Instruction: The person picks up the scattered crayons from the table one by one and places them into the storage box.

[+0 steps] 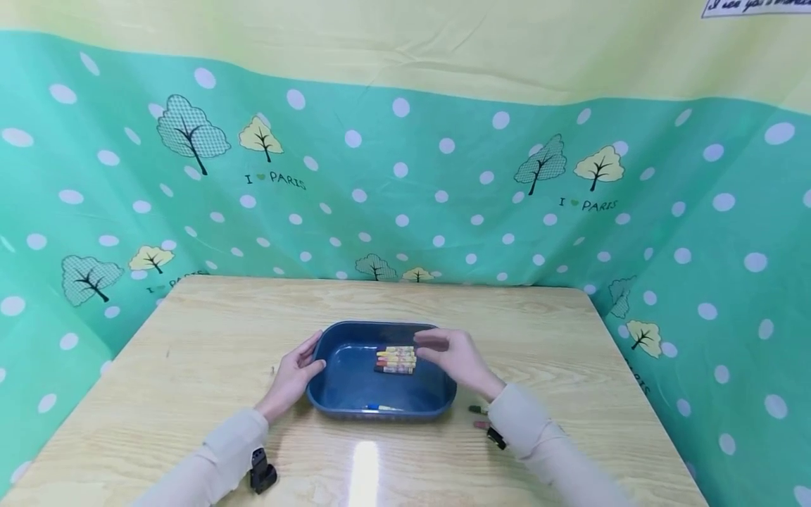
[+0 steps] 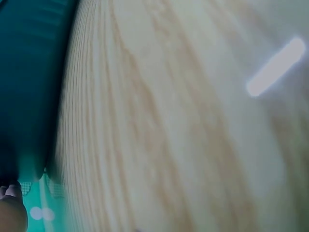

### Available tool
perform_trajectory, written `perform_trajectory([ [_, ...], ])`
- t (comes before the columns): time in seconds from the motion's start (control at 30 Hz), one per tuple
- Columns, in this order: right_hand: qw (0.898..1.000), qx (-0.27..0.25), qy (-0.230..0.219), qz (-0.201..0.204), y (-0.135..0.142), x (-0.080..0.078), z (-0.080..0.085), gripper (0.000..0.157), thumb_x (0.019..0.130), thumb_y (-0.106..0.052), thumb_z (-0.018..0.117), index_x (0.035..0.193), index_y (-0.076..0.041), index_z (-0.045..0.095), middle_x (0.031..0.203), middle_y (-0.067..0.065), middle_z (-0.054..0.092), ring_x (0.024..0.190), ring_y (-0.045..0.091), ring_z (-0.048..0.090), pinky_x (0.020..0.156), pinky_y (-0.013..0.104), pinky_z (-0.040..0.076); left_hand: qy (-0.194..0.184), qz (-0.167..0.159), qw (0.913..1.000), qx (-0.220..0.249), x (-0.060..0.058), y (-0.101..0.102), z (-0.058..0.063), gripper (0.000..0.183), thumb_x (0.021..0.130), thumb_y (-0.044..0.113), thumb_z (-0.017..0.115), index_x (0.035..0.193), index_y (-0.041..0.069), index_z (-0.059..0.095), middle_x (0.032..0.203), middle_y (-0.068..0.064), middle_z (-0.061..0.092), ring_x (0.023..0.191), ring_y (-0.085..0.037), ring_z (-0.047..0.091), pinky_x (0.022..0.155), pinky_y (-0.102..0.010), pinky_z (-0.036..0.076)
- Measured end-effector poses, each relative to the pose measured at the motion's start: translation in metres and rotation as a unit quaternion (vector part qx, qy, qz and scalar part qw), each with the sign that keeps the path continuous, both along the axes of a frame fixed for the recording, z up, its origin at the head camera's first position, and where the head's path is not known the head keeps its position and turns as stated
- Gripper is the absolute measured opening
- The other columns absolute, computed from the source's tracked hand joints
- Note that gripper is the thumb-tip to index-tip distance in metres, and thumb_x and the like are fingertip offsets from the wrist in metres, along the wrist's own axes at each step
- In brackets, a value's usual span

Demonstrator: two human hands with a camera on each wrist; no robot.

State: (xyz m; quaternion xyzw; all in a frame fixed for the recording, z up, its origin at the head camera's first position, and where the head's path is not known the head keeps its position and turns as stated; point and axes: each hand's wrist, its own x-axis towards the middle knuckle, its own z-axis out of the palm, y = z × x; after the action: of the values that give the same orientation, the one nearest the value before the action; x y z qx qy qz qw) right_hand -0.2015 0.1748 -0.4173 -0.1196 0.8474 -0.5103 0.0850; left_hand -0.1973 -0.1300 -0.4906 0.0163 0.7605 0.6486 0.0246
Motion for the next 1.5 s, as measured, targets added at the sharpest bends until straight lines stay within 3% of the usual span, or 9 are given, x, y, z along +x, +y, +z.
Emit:
perform_trajectory([
  [0.17,1.000,0.000,-0.006,-0.014,0.027,0.004,0.004,0.035,0.085,-0.015,0.064,0.118,-0.003,0.061,0.117,0.013,0.063,0.107,0.025,0.061,0.088,0.032,0.053,0.007,-0.002,1.0000,-0.003,-0.002,-0.003,0.001,0.058,0.087,-0.004,0.050,0.141,0.002,0.032,0.146,-0.019,0.032,0.130,-0.033,0.036,0.102,-0.036,0.036],
  [0.37,0.999,0.011,-0.018,-0.029,0.058,0.012,-0.007,0.037,0.085,-0.014,0.064,0.118,0.001,0.059,0.117,0.018,0.062,0.108,0.029,0.060,0.086,0.029,0.054,-0.012,-0.002,0.9999,-0.008,-0.001,-0.004,0.000,0.058,0.088,-0.003,0.050,0.142,0.005,0.031,0.147,-0.016,0.031,0.132,-0.030,0.034,0.103,-0.034,0.035],
  [0.57,0.999,0.020,-0.037,-0.030,0.082,0.022,-0.022,0.040,0.084,-0.018,0.065,0.118,0.001,0.059,0.118,0.019,0.061,0.108,0.032,0.059,0.085,0.026,0.054,-0.006,-0.001,1.0000,-0.007,-0.002,-0.003,0.000,0.057,0.088,-0.001,0.050,0.142,0.006,0.032,0.147,-0.015,0.032,0.131,-0.030,0.036,0.103,-0.034,0.036],
  [0.97,0.993,0.029,-0.108,0.021,0.117,0.039,-0.055,0.050,0.081,-0.019,0.068,0.120,0.008,0.053,0.115,0.021,0.062,0.104,0.029,0.062,0.086,0.029,0.054,-0.010,0.000,1.0000,0.000,0.001,0.000,0.001,0.057,0.088,-0.002,0.050,0.142,0.005,0.032,0.147,-0.015,0.032,0.132,-0.029,0.035,0.103,-0.033,0.035],
  [1.2,0.994,0.084,-0.059,0.036,0.126,0.045,-0.065,0.039,0.078,-0.017,0.070,0.112,0.000,0.062,0.107,0.013,0.067,0.098,0.018,0.065,0.082,0.023,0.054,-0.002,0.001,1.0000,0.002,0.001,0.000,0.001,0.058,0.087,-0.003,0.050,0.141,0.003,0.032,0.146,-0.018,0.032,0.131,-0.031,0.035,0.102,-0.035,0.036],
  [1.5,0.991,0.130,-0.010,-0.021,0.116,0.049,-0.071,0.023,0.075,-0.007,0.070,0.098,-0.006,0.069,0.093,0.005,0.070,0.085,0.013,0.066,0.073,0.022,0.056,-0.004,-0.002,1.0000,0.007,0.001,0.000,0.000,0.058,0.087,-0.004,0.050,0.142,0.003,0.031,0.147,-0.017,0.030,0.132,-0.031,0.034,0.104,-0.034,0.034],
])
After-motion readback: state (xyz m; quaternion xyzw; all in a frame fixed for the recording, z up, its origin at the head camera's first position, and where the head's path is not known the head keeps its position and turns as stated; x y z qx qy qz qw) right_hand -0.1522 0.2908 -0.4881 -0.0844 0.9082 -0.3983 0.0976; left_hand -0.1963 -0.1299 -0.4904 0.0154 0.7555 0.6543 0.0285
